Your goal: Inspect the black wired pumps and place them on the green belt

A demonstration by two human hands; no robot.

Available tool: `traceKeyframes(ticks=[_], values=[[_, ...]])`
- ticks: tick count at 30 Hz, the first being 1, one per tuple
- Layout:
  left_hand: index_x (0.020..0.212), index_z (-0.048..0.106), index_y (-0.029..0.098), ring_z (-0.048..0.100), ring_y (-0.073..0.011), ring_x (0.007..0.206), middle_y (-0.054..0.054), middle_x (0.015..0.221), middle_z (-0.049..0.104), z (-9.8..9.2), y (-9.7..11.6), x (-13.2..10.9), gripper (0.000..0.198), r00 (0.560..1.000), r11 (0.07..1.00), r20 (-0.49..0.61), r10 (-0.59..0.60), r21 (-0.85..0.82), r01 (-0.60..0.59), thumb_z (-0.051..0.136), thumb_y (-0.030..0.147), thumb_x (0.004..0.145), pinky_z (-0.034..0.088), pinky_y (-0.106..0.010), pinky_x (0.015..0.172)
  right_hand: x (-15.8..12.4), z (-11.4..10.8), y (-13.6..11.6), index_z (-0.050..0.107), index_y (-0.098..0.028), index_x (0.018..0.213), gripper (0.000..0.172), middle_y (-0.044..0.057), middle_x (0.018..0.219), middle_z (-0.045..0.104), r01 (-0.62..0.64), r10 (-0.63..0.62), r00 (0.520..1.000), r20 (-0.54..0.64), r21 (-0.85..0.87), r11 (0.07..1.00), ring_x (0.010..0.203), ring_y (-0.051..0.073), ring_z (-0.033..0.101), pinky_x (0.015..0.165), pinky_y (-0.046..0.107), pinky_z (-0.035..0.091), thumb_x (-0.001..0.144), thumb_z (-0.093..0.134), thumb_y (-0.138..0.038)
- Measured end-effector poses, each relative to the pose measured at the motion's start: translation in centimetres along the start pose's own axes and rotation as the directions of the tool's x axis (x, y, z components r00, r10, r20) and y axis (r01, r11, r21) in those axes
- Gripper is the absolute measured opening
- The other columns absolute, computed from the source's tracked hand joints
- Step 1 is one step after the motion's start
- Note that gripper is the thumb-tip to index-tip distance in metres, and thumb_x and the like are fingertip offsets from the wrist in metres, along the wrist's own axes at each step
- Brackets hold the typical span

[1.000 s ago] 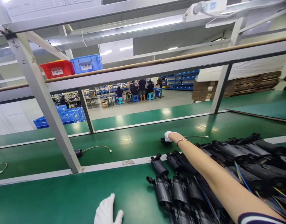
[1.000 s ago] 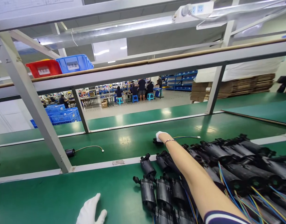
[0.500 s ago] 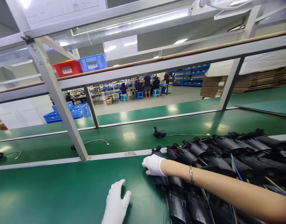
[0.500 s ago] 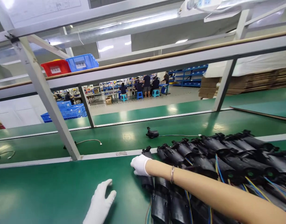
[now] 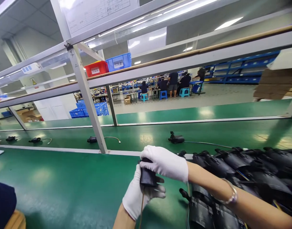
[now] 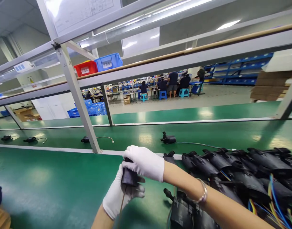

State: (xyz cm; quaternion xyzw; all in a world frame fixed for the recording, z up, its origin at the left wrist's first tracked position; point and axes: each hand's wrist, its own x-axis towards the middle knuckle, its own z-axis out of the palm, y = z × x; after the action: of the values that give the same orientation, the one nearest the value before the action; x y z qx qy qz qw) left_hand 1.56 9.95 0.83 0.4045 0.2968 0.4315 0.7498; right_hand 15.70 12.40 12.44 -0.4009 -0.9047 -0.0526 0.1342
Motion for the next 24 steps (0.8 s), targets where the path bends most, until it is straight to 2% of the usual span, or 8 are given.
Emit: traceKeyframes(ticks=[4, 7, 11, 13, 15, 18, 20, 24], values=[[0.094, 0.067, 0.010, 0.063, -0.0131, 0.053, -0.008, 0.081, 0.070, 0.4, -0.5, -1.2, 0.074, 0.992, 0.936, 0.116, -0.046, -0.343, 0.083, 0.065, 0.079, 0.069, 0.044, -0.020, 0.044, -0.5, -0.5, -1.1, 0.070, -0.022, 0.101, 0.026, 0.006, 0.095, 0.069, -0.038, 0.032, 0.999, 0.028, 0.258, 0.965, 0.084, 0.022, 0.064, 0.072, 0.029, 0.049, 0.092, 0.062, -0.044], [0.098, 0.067, 0.008, 0.064, -0.0137, 0.051, -0.008, 0.077, 0.070, -0.4, -0.8, -1.2, 0.076, 0.989, 0.900, 0.137, -0.056, -0.422, 0.110, 0.069, 0.077, 0.068, 0.041, -0.019, 0.040, -0.2, 0.4, 1.1, 0.068, -0.023, 0.112, 0.028, 0.003, 0.102, 0.072, -0.098, 0.054, 0.990, 0.129, 0.368, 0.924, 0.087, 0.018, 0.067, 0.075, 0.025, 0.052, 0.097, 0.053, -0.041], [0.102, 0.065, 0.007, 0.064, -0.0127, 0.053, -0.008, 0.078, 0.069, -2.1, -1.1, 0.1, 0.071, 0.997, 0.870, 0.074, -0.039, -0.488, 0.070, 0.069, 0.072, 0.074, 0.038, -0.017, 0.040, 1.1, 3.4, 7.7, 0.068, -0.018, 0.110, 0.031, 0.006, 0.103, 0.072, -0.304, 0.257, 0.939, 0.230, 0.198, 0.932, 0.091, 0.019, 0.067, 0.084, 0.032, 0.053, 0.102, 0.049, -0.041], [0.102, 0.064, 0.009, 0.062, -0.0096, 0.053, -0.005, 0.079, 0.068, -2.8, -1.4, 0.9, 0.067, 0.998, 0.859, 0.052, -0.024, -0.510, 0.048, 0.069, 0.070, 0.075, 0.037, -0.015, 0.041, 1.5, 4.9, 12.0, 0.066, -0.014, 0.111, 0.028, 0.009, 0.109, 0.069, -0.465, 0.440, 0.860, 0.260, 0.042, 0.884, 0.097, 0.022, 0.066, 0.089, 0.042, 0.052, 0.098, 0.060, -0.038], [0.102, 0.063, 0.010, 0.060, -0.0075, 0.053, -0.003, 0.079, 0.068, -3.3, -1.8, 1.5, 0.065, 0.999, 0.847, 0.028, -0.017, -0.531, 0.029, 0.068, 0.070, 0.077, 0.038, -0.015, 0.044, 1.6, 6.0, 16.2, 0.064, -0.014, 0.115, 0.027, 0.009, 0.115, 0.066, -0.587, 0.584, 0.762, 0.280, -0.082, 0.805, 0.100, 0.022, 0.065, 0.089, 0.044, 0.054, 0.097, 0.063, -0.035], [0.101, 0.062, 0.010, 0.059, -0.0079, 0.052, -0.003, 0.078, 0.067, -3.9, -2.7, 2.1, 0.065, 1.000, 0.841, 0.002, -0.030, -0.541, 0.026, 0.065, 0.070, 0.079, 0.038, -0.016, 0.044, 1.5, 7.1, 21.4, 0.062, -0.014, 0.120, 0.029, 0.010, 0.120, 0.063, -0.671, 0.698, 0.658, 0.282, -0.201, 0.714, 0.104, 0.023, 0.064, 0.090, 0.044, 0.055, 0.098, 0.063, -0.032], [0.100, 0.062, 0.009, 0.059, -0.0092, 0.050, -0.004, 0.077, 0.068, -4.1, -3.2, 2.5, 0.066, 0.999, 0.842, -0.004, -0.043, -0.538, 0.034, 0.064, 0.071, 0.079, 0.037, -0.018, 0.043, 1.8, 8.0, 23.7, 0.061, -0.014, 0.123, 0.031, 0.010, 0.125, 0.062, -0.676, 0.718, 0.639, 0.277, -0.243, 0.695, 0.107, 0.025, 0.063, 0.092, 0.046, 0.054, 0.097, 0.064, -0.031], [0.100, 0.063, 0.009, 0.060, -0.0104, 0.050, -0.005, 0.079, 0.068, -4.4, -3.6, 3.0, 0.068, 0.998, 0.838, 0.008, -0.059, -0.544, 0.054, 0.062, 0.074, 0.079, 0.035, -0.019, 0.042, 3.2, 10.1, 26.0, 0.059, -0.016, 0.127, 0.034, 0.010, 0.130, 0.059, -0.626, 0.675, 0.674, 0.300, -0.252, 0.738, 0.112, 0.026, 0.061, 0.094, 0.047, 0.053, 0.097, 0.064, -0.031]])
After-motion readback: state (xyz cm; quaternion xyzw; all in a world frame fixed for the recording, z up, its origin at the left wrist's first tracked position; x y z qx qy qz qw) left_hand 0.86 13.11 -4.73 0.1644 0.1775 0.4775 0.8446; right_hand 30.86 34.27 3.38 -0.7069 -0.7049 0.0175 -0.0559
